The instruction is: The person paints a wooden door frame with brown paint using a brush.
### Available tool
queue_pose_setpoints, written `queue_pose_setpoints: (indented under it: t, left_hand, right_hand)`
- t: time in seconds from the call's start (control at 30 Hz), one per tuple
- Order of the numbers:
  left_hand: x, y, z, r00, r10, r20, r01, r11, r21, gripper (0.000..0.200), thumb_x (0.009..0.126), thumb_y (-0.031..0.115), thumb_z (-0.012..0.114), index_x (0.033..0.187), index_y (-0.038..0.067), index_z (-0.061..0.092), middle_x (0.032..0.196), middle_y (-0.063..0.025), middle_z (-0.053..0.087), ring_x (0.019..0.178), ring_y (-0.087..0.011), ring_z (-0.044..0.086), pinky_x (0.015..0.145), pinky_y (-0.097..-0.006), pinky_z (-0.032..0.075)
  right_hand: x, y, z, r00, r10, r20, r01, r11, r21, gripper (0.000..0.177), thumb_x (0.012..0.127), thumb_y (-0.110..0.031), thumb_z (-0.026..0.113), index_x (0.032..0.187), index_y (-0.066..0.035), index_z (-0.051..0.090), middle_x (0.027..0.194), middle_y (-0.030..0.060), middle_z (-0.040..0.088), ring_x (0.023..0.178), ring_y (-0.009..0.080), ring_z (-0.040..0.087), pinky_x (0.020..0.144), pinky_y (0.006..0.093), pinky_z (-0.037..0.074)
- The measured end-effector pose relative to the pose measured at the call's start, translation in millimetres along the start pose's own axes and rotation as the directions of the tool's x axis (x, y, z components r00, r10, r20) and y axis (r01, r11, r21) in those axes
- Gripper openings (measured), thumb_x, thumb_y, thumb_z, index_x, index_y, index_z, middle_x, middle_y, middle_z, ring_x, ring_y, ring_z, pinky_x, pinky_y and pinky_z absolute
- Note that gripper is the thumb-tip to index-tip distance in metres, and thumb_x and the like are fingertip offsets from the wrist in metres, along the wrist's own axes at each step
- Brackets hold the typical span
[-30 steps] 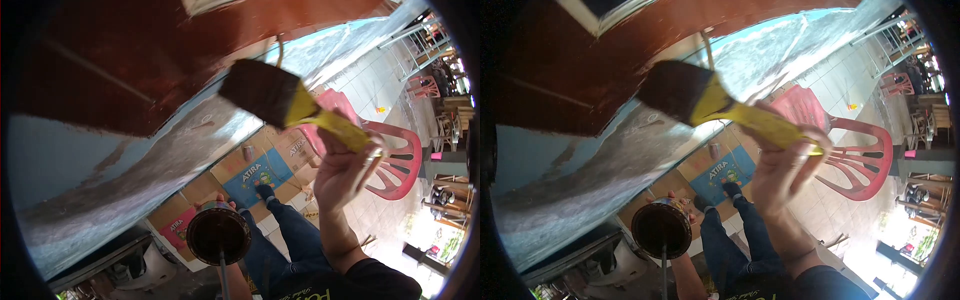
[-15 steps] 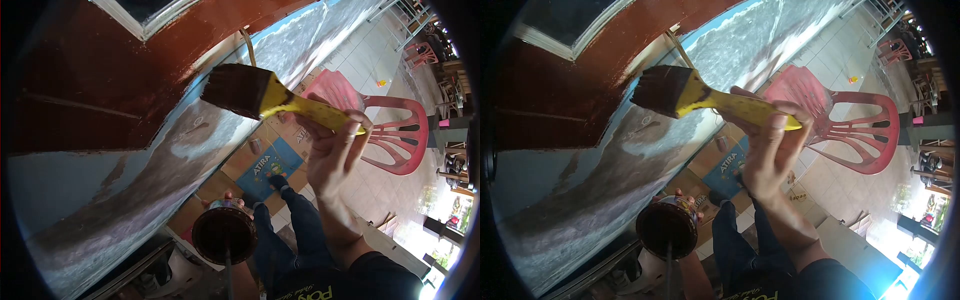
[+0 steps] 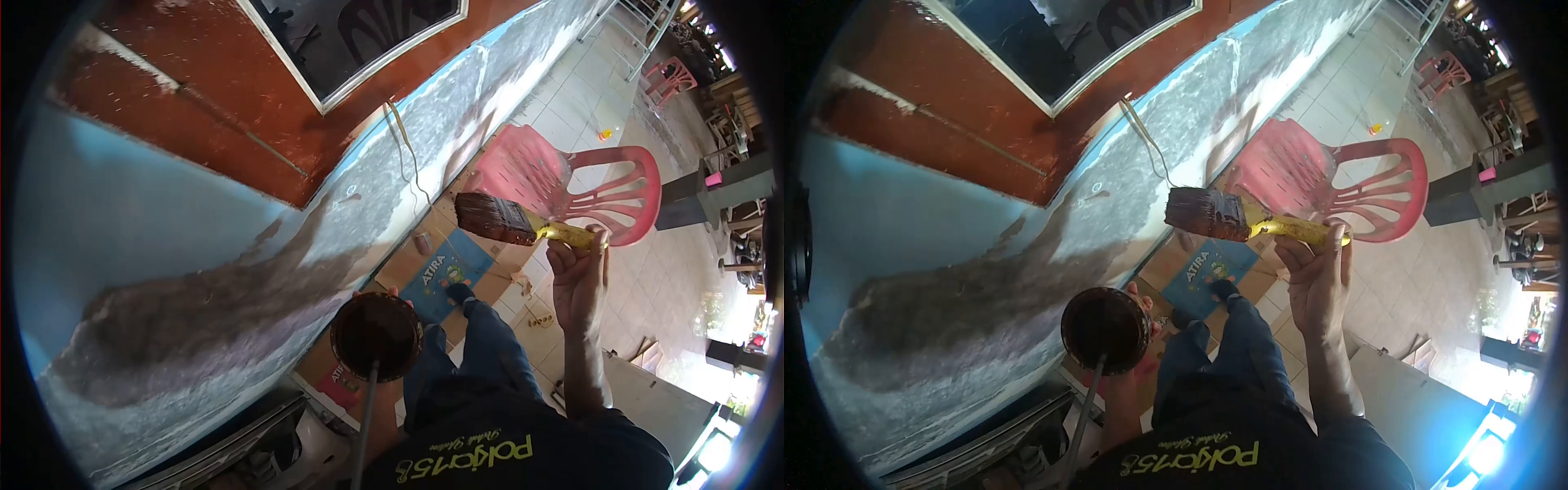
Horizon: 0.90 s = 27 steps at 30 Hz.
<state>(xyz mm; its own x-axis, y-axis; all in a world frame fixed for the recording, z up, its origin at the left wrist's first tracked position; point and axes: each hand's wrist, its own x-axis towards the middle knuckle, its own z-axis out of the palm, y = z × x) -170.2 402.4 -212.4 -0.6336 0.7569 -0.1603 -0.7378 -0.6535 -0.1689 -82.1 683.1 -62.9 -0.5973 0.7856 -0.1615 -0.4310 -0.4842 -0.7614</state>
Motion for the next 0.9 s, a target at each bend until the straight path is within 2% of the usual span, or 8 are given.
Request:
queue_pose_setpoints:
  t: [0.1,0.17,0.47,0.63,0.73,0.83,0.9]
  left_hand:
    - [-8.4,-7.4,14.7,0.994,-0.085,0.072,0.084,0.996,0.015,0.081,0.075,0.042,0.065,0.134,0.002,0.025,0.135,-0.0242,0.025,0.125,-0.0372,0.026,0.099,-0.0571,0.025]
    - [-16.4,-11.4,33.5,0.991,-0.097,0.096,0.092,0.994,0.055,0.08,0.075,0.041,0.064,0.134,0.002,0.025,0.135,-0.0238,0.027,0.124,-0.0367,0.027,0.099,-0.0562,0.026]
    - [-59.5,-24.3,79.5,0.992,0.012,0.127,-0.04,0.975,0.217,0.074,0.077,0.038,0.059,0.133,0.003,0.026,0.132,-0.022,0.032,0.122,-0.0348,0.033,0.099,-0.0523,0.029]
    - [-68.3,-21.6,85.9,0.982,0.063,0.179,-0.101,0.972,0.213,0.071,0.077,0.036,0.057,0.133,0.003,0.026,0.13,-0.021,0.035,0.12,-0.0337,0.036,0.099,-0.0501,0.031]
    - [-67.6,-20.5,85.5,0.974,0.084,0.213,-0.126,0.973,0.193,0.07,0.078,0.035,0.056,0.133,0.004,0.027,0.129,-0.0204,0.037,0.119,-0.033,0.038,0.099,-0.0487,0.032]
    - [-67.2,-18.6,87.1,0.969,0.094,0.229,-0.138,0.974,0.182,0.068,0.078,0.034,0.054,0.133,0.004,0.027,0.128,-0.0198,0.039,0.118,-0.0324,0.039,0.098,-0.0474,0.033]
    - [-69.6,-18.3,87.3,0.967,0.105,0.234,-0.147,0.974,0.172,0.067,0.079,0.033,0.053,0.133,0.004,0.027,0.127,-0.0194,0.04,0.118,-0.0319,0.04,0.098,-0.0465,0.034]
  right_hand:
    - [-26.0,-17.4,-0.1,0.999,0.023,-0.026,-0.023,0.999,0.028,0.031,0.094,-0.033,0.039,0.109,-0.007,0.041,0.095,0.0148,0.058,0.084,0.0242,0.063,0.075,0.0317,0.052]
    - [-41.0,-26.5,1.3,0.999,0.029,-0.03,-0.028,0.999,0.043,0.033,0.094,-0.034,0.039,0.11,-0.005,0.041,0.096,0.0151,0.058,0.084,0.0238,0.063,0.075,0.0315,0.052]
    - [-87.7,-56.2,16.4,0.987,-0.122,0.108,0.121,0.993,0.016,0.038,0.095,-0.037,0.032,0.11,-0.003,0.042,0.099,0.018,0.058,0.08,0.0231,0.064,0.075,0.032,0.052]
    - [-106.1,-59.8,30.8,0.964,-0.191,0.187,0.203,0.978,-0.047,0.041,0.095,-0.04,0.03,0.108,-0.002,0.042,0.095,0.0161,0.056,0.076,0.0227,0.064,0.071,0.0313,0.053]
    - [-114.4,-61.7,32.5,0.96,-0.189,0.205,0.211,0.973,-0.091,0.043,0.094,-0.042,0.03,0.106,-0.002,0.042,0.093,0.015,0.055,0.074,0.0227,0.064,0.066,0.03,0.053]
    - [-126.7,-61.2,37.6,0.958,-0.244,0.154,0.263,0.957,-0.122,0.043,0.094,-0.043,0.03,0.105,-0.003,0.043,0.092,0.0146,0.056,0.074,0.0234,0.063,0.062,0.0287,0.052]
    - [-132.8,-60.5,37.4,0.953,-0.225,0.2,0.26,0.95,-0.17,0.044,0.094,-0.043,0.03,0.105,-0.003,0.043,0.092,0.0139,0.055,0.076,0.0246,0.063,0.061,0.0284,0.052]
